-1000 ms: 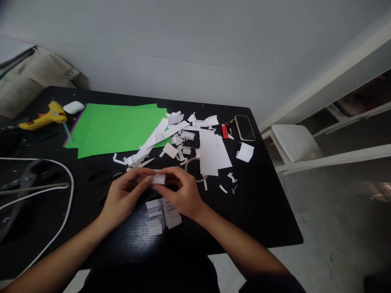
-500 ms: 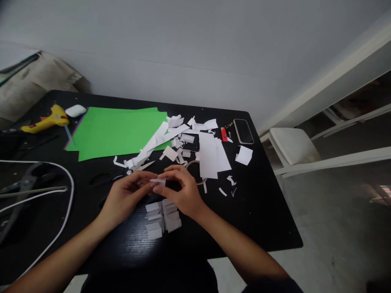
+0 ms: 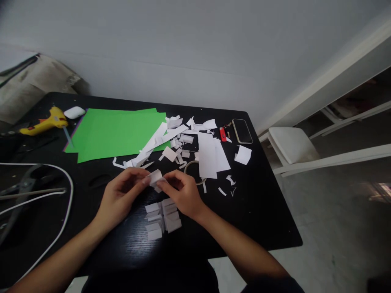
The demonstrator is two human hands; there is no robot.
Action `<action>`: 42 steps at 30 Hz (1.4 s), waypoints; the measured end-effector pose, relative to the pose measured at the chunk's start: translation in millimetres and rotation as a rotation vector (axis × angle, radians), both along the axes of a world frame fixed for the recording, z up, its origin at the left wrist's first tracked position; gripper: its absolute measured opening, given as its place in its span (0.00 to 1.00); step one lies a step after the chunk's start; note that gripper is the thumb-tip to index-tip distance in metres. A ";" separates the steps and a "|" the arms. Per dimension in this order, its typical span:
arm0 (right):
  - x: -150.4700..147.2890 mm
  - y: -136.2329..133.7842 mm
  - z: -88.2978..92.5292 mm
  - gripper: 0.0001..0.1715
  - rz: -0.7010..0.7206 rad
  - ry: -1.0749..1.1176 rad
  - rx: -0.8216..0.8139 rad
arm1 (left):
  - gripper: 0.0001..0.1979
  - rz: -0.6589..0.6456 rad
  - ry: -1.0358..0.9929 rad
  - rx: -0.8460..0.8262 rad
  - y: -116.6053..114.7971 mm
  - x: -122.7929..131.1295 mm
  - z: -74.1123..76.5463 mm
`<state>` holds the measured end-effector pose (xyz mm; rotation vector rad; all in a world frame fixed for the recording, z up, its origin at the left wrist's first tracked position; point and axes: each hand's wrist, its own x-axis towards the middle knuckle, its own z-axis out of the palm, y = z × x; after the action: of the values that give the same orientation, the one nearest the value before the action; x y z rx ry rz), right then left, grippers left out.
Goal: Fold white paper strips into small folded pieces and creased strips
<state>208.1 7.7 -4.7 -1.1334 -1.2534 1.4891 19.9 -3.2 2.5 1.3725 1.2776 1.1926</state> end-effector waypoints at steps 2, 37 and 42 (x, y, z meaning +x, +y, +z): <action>-0.1 -0.3 0.6 0.13 0.024 0.014 -0.007 | 0.07 -0.021 -0.070 -0.021 -0.1 0.9 -0.6; 3.0 2.2 -2.2 0.13 0.031 0.045 -0.108 | 0.10 -0.074 -0.038 -0.090 0.8 0.1 -0.9; 3.1 2.2 1.4 0.13 0.044 0.030 -0.128 | 0.07 -0.124 -0.035 -0.140 2.2 -0.4 2.0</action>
<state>211.1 9.8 -3.4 -1.1680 -1.1838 1.6329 19.5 -1.0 4.5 1.3039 1.2101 1.0189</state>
